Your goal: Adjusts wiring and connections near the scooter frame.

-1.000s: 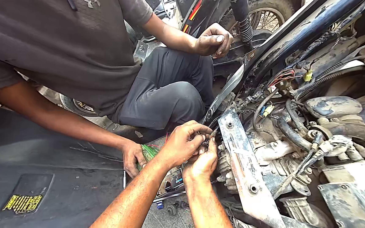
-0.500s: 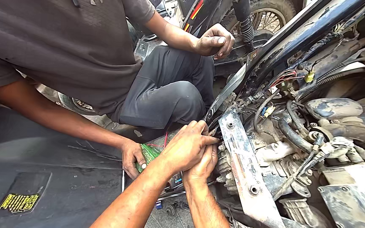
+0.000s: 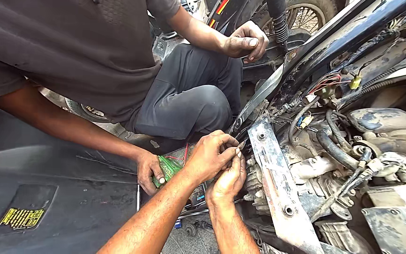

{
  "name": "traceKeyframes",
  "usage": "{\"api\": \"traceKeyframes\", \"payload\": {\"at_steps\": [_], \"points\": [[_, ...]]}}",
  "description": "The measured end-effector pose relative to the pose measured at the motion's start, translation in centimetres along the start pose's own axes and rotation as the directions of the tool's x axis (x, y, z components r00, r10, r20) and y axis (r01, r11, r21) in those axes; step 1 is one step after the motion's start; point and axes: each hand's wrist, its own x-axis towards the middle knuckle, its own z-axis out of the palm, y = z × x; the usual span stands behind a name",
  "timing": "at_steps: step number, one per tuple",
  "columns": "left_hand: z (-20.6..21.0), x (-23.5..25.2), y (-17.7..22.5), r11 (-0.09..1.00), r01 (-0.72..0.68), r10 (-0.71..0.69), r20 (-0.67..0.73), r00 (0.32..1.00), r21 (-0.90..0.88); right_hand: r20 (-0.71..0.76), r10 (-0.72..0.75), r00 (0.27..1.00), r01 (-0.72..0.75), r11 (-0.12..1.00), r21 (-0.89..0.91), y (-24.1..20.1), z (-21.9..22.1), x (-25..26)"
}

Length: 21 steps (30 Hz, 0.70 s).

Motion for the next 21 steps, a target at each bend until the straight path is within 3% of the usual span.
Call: {"api": "traceKeyframes", "payload": {"at_steps": [4, 9, 15, 21], "points": [[0.0, 0.4, 0.4, 0.999, 0.022, -0.023, 0.006, 1.0, 0.027, 0.033, -0.002, 0.999, 0.004, 0.999, -0.047, -0.3, 0.1, -0.5], [0.1, 0.7, 0.8, 0.993, 0.063, -0.066, 0.024, 0.998, 0.104, 0.038, -0.102, 0.994, 0.107, 0.974, -0.198, -0.4, 0.0, -0.8], [0.7, 0.3, 0.7, 0.981, -0.008, 0.028, -0.098, 0.995, 0.192, 0.123, -0.177, 0.976, 0.2, 0.958, -0.205, 0.3, -0.6, -1.1], [1.4, 1.1, 3.2, 0.872, 0.071, -0.043, -0.069, 0.997, 0.485, 0.117, -0.253, 0.96, 0.279, 0.875, -0.395, 0.7, -1.5, -1.7]]}}
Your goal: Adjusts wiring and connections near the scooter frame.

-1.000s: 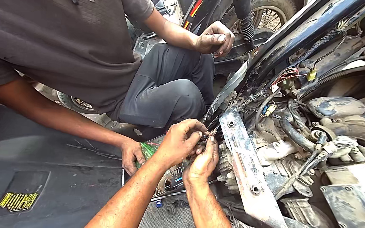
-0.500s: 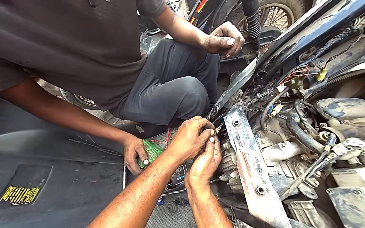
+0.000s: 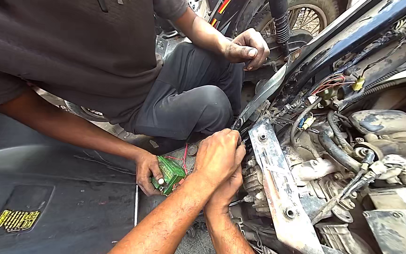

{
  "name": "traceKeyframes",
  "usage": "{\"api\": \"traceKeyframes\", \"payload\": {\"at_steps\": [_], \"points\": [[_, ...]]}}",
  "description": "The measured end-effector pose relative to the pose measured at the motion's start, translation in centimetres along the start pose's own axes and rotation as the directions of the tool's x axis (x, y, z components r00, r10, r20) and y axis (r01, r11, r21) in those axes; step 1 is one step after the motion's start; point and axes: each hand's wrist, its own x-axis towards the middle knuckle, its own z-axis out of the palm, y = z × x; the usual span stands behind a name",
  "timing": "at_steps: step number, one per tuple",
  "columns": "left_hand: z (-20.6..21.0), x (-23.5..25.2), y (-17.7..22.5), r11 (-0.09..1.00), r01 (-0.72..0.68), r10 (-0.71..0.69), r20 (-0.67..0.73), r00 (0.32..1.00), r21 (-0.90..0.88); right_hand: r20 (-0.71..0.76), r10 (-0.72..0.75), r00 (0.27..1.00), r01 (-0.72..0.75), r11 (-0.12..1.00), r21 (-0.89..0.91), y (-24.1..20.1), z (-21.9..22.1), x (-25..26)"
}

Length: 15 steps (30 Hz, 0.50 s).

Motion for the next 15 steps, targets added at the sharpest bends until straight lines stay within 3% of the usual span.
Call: {"api": "traceKeyframes", "payload": {"at_steps": [2, 4, 9, 12, 15], "points": [[-0.1, 0.6, -0.1, 0.999, -0.013, 0.014, 0.028, 0.999, -0.031, -0.023, -0.031, 0.999, 0.031, 1.0, 0.004, 0.0, 0.1, 0.1], [0.3, 1.4, -1.6, 0.974, -0.013, 0.026, 0.055, 0.998, -0.226, 0.012, 0.029, 0.999, -0.031, 0.991, 0.134, -0.4, 0.1, 0.5], [1.2, 2.2, -4.1, 0.691, 0.026, 0.088, 0.119, 0.989, -0.722, 0.038, 0.354, 0.935, -0.338, 0.851, 0.402, -1.1, 0.7, 1.5], [0.9, 2.1, -4.4, 0.631, 0.031, 0.105, 0.125, 0.987, -0.775, 0.069, 0.494, 0.867, -0.452, 0.721, 0.525, -2.1, 1.1, 2.2], [0.6, 2.1, -4.7, 0.648, 0.04, 0.112, 0.147, 0.983, -0.761, 0.048, 0.472, 0.88, -0.429, 0.747, 0.509, -2.3, 1.3, 2.4]]}}
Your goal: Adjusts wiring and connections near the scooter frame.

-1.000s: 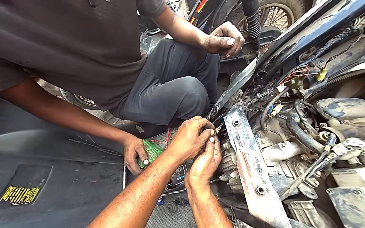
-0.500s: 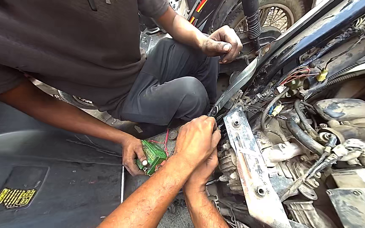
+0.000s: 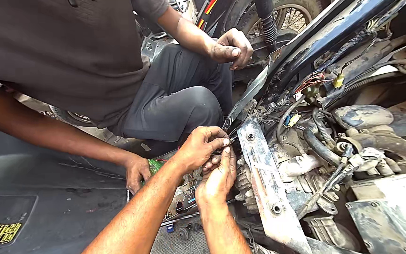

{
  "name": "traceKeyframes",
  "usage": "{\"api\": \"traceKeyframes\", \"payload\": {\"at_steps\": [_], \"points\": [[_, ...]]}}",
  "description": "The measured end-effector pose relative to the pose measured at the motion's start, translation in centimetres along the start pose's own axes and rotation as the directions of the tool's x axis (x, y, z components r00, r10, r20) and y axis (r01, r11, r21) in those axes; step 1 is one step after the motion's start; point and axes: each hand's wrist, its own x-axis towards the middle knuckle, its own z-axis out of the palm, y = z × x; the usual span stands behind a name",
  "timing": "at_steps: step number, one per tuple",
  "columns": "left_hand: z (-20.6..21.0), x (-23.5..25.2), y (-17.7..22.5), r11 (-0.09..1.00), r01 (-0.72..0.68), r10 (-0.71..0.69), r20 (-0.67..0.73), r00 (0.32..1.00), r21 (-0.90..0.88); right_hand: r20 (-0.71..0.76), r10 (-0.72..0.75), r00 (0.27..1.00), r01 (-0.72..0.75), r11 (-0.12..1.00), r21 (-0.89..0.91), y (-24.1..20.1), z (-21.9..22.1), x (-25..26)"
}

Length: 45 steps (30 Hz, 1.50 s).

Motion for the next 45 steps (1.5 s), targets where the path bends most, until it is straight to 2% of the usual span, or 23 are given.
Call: {"api": "traceKeyframes", "payload": {"at_steps": [7, 11, 13, 16, 21, 25, 28, 30, 33, 37, 40, 45], "points": [[-0.8, -0.8, -0.4, 0.996, 0.076, -0.078, 0.07, 0.994, 0.035, -0.085, -0.151, 0.985, 0.134, 0.975, -0.174, 0.6, 0.4, 0.1], [-0.8, -1.2, -0.5, 0.974, 0.104, -0.124, 0.093, 0.988, 0.2, -0.133, -0.221, 0.966, 0.19, 0.958, -0.214, 0.9, 0.8, 0.3], [-0.7, -1.8, 0.6, 0.971, 0.087, -0.111, 0.097, 0.989, 0.224, -0.142, -0.271, 0.952, 0.234, 0.945, -0.23, 0.9, 1.1, 0.2], [-1.1, -2.4, 0.7, 0.982, 0.032, -0.055, 0.119, 0.991, 0.189, -0.21, -0.355, 0.911, 0.288, 0.912, -0.292, 1.1, 2.6, 0.0], [-1.5, -3.1, -1.1, 1.0, 0.01, -0.01, 0.15, 0.989, 0.001, -0.391, -0.425, 0.816, 0.263, 0.876, -0.405, 1.7, 4.5, 0.2], [-1.5, -3.4, -2.4, 0.998, -0.004, -0.004, 0.125, 0.992, 0.067, -0.453, -0.435, 0.778, 0.234, 0.871, -0.432, 2.1, 4.4, 1.0], [-1.6, -2.3, -2.6, 0.992, -0.04, 0.027, 0.114, 0.993, 0.119, -0.438, -0.396, 0.807, 0.25, 0.901, -0.354, 3.1, 4.2, 1.6], [-0.7, -0.9, -3.0, 0.985, -0.072, 0.057, 0.098, 0.994, 0.158, -0.361, -0.47, 0.805, 0.339, 0.865, -0.37, 3.2, 3.3, 1.8], [-0.6, 0.0, -3.5, 0.968, -0.122, 0.105, 0.09, 0.99, 0.217, -0.264, -0.592, 0.762, 0.424, 0.763, -0.488, 3.8, 2.5, 1.5], [-0.6, -0.3, -3.3, 0.919, -0.196, 0.182, 0.073, 0.981, 0.343, -0.258, -0.638, 0.726, 0.323, 0.647, -0.691, 3.6, 1.8, 1.9], [-0.3, 0.1, -3.0, 0.921, -0.218, 0.19, 0.116, 0.975, 0.322, -0.309, -0.644, 0.7, 0.312, 0.665, -0.678, 3.3, 1.8, 2.0], [0.0, 1.1, -2.6, 0.968, -0.129, 0.092, 0.173, 0.981, 0.215, -0.371, -0.612, 0.698, 0.3, 0.721, -0.625, 3.0, 2.5, 1.5]]}}
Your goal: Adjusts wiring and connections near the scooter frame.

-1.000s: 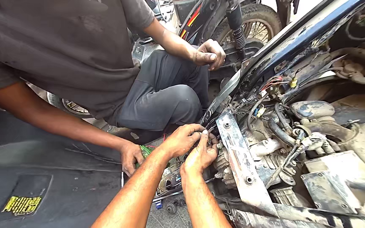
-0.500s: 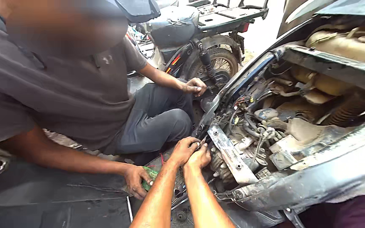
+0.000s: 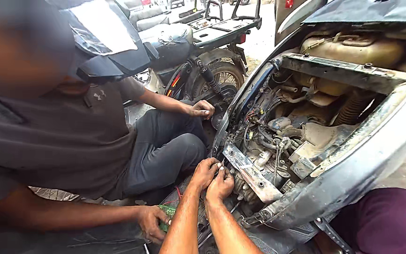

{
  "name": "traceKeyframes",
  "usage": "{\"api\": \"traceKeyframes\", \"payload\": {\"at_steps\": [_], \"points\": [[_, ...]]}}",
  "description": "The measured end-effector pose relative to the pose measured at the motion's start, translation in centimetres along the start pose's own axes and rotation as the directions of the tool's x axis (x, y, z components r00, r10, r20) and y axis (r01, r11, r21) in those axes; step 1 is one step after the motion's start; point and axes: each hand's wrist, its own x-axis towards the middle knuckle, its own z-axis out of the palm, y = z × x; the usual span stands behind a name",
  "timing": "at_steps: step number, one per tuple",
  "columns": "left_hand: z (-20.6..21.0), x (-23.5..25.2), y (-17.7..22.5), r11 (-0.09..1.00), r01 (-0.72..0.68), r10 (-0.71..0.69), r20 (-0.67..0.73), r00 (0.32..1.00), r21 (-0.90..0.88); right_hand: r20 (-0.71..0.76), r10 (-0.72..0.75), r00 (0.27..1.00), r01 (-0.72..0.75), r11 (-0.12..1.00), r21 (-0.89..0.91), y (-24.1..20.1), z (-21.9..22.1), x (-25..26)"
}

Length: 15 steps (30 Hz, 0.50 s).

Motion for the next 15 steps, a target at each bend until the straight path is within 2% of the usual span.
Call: {"api": "traceKeyframes", "payload": {"at_steps": [5, 10, 12, 15], "points": [[0.2, -0.1, -0.1, 0.997, -0.011, 0.009, 0.029, 1.0, 0.073, 0.005, 0.097, 0.995, -0.096, 0.978, 0.183, -0.5, 0.6, -0.4], [0.7, -0.3, 0.6, 0.99, 0.013, -0.012, -0.009, 1.0, 0.141, 0.129, 0.248, 0.96, -0.279, 0.834, 0.475, -2.6, -0.3, -1.4], [0.8, -0.2, 1.0, 0.984, 0.042, -0.038, -0.026, 0.999, 0.175, 0.188, 0.262, 0.947, -0.322, 0.775, 0.544, -2.9, -0.6, -1.6], [1.1, 0.2, 1.3, 0.966, 0.091, -0.086, -0.03, 0.996, 0.242, 0.289, 0.225, 0.931, -0.353, 0.762, 0.543, -3.0, -1.6, -2.0]]}}
